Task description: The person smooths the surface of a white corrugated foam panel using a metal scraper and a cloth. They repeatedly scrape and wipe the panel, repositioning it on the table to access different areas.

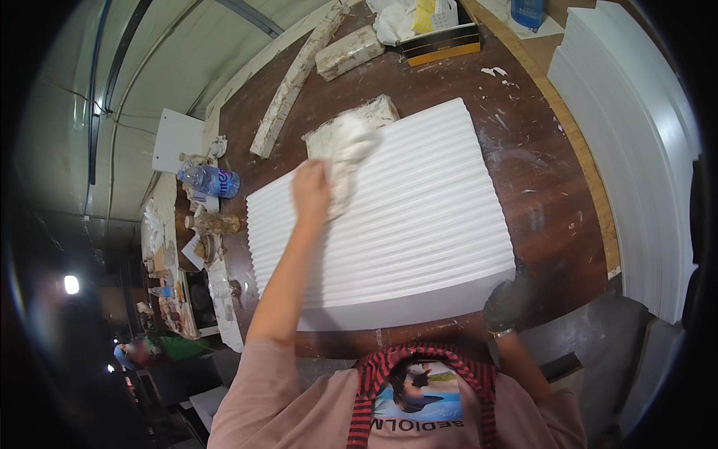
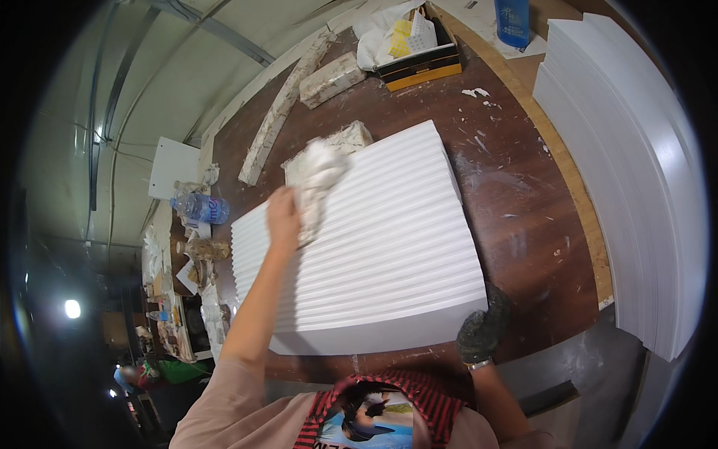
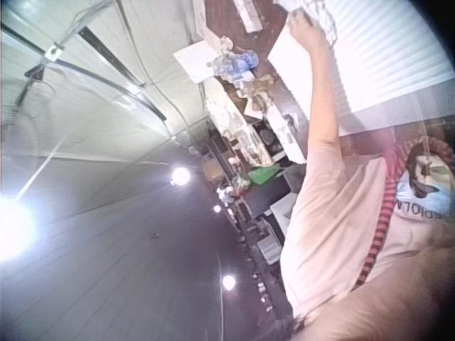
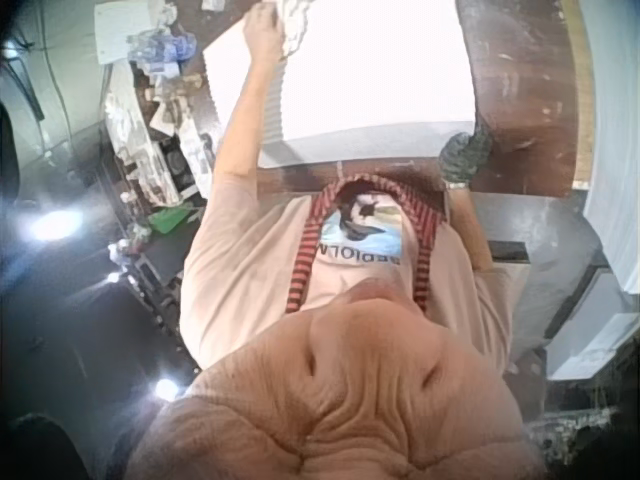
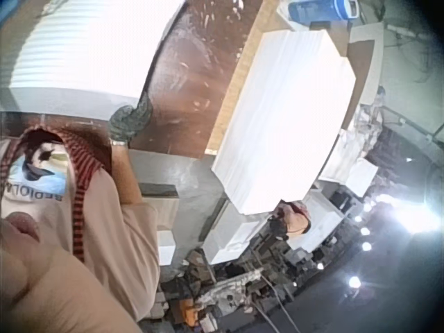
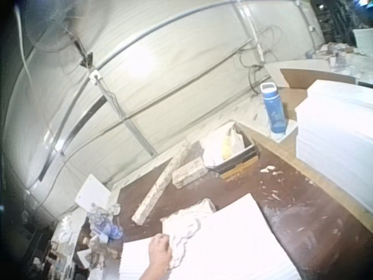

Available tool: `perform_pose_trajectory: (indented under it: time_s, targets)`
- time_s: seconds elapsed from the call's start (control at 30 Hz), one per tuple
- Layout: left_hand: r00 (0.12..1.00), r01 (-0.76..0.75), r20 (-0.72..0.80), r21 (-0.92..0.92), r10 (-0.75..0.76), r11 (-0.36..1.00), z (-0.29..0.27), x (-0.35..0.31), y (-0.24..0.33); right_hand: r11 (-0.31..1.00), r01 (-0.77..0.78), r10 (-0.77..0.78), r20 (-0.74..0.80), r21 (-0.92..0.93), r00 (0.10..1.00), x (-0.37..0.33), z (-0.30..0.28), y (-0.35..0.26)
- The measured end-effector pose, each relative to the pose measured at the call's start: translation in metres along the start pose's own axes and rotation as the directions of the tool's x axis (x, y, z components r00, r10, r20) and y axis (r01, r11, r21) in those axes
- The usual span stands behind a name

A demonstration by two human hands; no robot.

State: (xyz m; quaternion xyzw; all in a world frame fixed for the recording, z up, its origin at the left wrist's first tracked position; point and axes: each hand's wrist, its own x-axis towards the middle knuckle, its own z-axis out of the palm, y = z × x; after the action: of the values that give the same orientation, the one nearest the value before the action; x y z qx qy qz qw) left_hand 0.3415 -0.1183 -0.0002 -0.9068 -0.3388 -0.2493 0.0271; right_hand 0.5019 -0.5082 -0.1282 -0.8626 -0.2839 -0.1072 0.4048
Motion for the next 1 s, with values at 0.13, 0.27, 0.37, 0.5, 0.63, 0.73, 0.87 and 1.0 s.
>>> perform_pose_trajectory:
  time_s: [0.13, 0.27, 0.37, 0.5, 0.63, 0.73, 0.87, 1.0]
  targets:
    - [0.871, 0.488, 0.045, 0.031, -0.489, 0.872, -0.026, 0.012, -0.008, 0.957, -0.204, 0.183, 0.116, 0.206, 0.976, -0.008, -0.007, 0.000]
    - [0.993, 0.064, 0.109, -0.125, -0.051, 0.990, 0.060, 0.064, 0.119, 0.999, 0.036, -0.035, 0.079, -0.010, 0.996, -0.009, -0.001, 0.013]
    - [0.974, -0.193, 0.034, -0.398, 0.224, 0.897, 0.098, 0.114, 0.187, 0.992, -0.025, 0.020, 0.046, 0.121, 0.999, -0.008, 0.003, 0.019]
    - [0.952, -0.305, -0.049, -0.261, 0.303, 0.916, 0.098, 0.124, 0.192, 0.971, -0.058, 0.053, 0.027, 0.232, 0.998, -0.007, 0.004, 0.017]
    - [0.997, -0.078, -0.036, -0.154, 0.073, 0.985, 0.070, 0.053, 0.074, 0.984, 0.000, -0.004, 0.018, 0.179, 1.000, -0.005, 0.000, 0.014]
    - [0.990, 0.090, -0.121, 0.176, -0.069, 0.980, 0.010, -0.016, -0.063, 0.989, 0.039, -0.044, 0.034, 0.146, 0.998, -0.002, -0.002, 0.014]
    - [0.522, 0.812, -0.009, 0.312, -0.853, 0.494, -0.080, -0.049, -0.156, 0.987, 0.070, -0.075, 0.031, 0.144, 0.997, -0.003, 0.000, 0.016]
    - [0.901, 0.433, 0.033, -0.083, -0.432, 0.898, -0.059, 0.000, -0.037, 0.980, -0.064, 0.060, 0.030, 0.187, 0.998, -0.013, 0.005, 0.018]
